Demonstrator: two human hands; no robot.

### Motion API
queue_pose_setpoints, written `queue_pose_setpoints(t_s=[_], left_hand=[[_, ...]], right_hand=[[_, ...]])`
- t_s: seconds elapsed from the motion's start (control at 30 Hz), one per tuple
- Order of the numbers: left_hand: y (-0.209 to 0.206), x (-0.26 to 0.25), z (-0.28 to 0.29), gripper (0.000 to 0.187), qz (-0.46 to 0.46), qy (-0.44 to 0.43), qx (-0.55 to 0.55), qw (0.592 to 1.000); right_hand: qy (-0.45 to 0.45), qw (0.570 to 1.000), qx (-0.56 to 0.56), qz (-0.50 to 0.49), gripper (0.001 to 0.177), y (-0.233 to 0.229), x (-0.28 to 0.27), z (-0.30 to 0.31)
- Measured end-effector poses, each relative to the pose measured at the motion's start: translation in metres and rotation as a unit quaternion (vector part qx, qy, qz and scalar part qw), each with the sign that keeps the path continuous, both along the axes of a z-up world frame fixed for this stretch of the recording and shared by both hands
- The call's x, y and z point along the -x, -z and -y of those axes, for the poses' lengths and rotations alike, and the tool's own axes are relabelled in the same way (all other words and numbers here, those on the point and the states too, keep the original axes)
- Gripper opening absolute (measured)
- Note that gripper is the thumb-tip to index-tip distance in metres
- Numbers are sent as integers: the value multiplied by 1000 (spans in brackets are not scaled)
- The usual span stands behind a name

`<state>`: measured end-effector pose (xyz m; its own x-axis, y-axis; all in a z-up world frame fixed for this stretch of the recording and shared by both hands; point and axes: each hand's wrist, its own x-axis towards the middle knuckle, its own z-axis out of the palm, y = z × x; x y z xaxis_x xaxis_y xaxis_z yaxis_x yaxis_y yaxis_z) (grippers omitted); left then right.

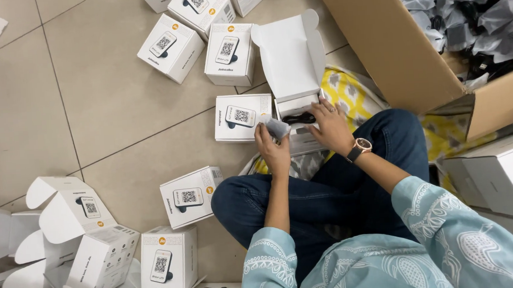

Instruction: The person takes electronic devices wrapped in black plastic out of a large carton and places them into individual white JioVoiceBox product boxes.

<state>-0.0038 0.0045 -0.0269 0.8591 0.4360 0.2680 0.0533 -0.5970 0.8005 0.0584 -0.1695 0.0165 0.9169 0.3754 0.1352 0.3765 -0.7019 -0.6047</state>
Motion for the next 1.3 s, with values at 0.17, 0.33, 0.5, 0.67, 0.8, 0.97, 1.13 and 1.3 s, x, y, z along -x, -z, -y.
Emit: queue_pose_setpoints(t_s=[0.17, 0.33, 0.5, 0.67, 0.8, 0.97, 1.13, 1.3], left_hand=[[-12, -1, 8, 77, 14, 17, 19, 1000], [-18, -30, 10, 75, -34, 145, -54, 987], [-1, -76, 18, 66, -143, 261, -169, 940], [22, -86, 30, 59, -255, 252, -205, 911], [11, -79, 35, 60, -227, 234, -177, 929], [12, -76, 37, 61, -222, 200, -145, 943], [7, -79, 37, 60, -220, 194, -151, 944], [18, -80, 34, 56, -214, 197, -153, 944]], right_hand=[[-50, 971, 233, 22, 53, 44, 11, 32], [-63, 982, 176, -13, 49, 40, 13, 34], [-58, 987, 148, -1, 47, 37, 11, 37], [-62, 992, 108, -2, 43, 34, 9, 39], [-57, 994, 91, -20, 41, 28, 7, 40], [-60, 994, 85, -22, 39, 28, 6, 41], [-65, 994, 81, -28, 37, 23, 5, 40], [-67, 994, 78, -32, 36, 20, 6, 38]])
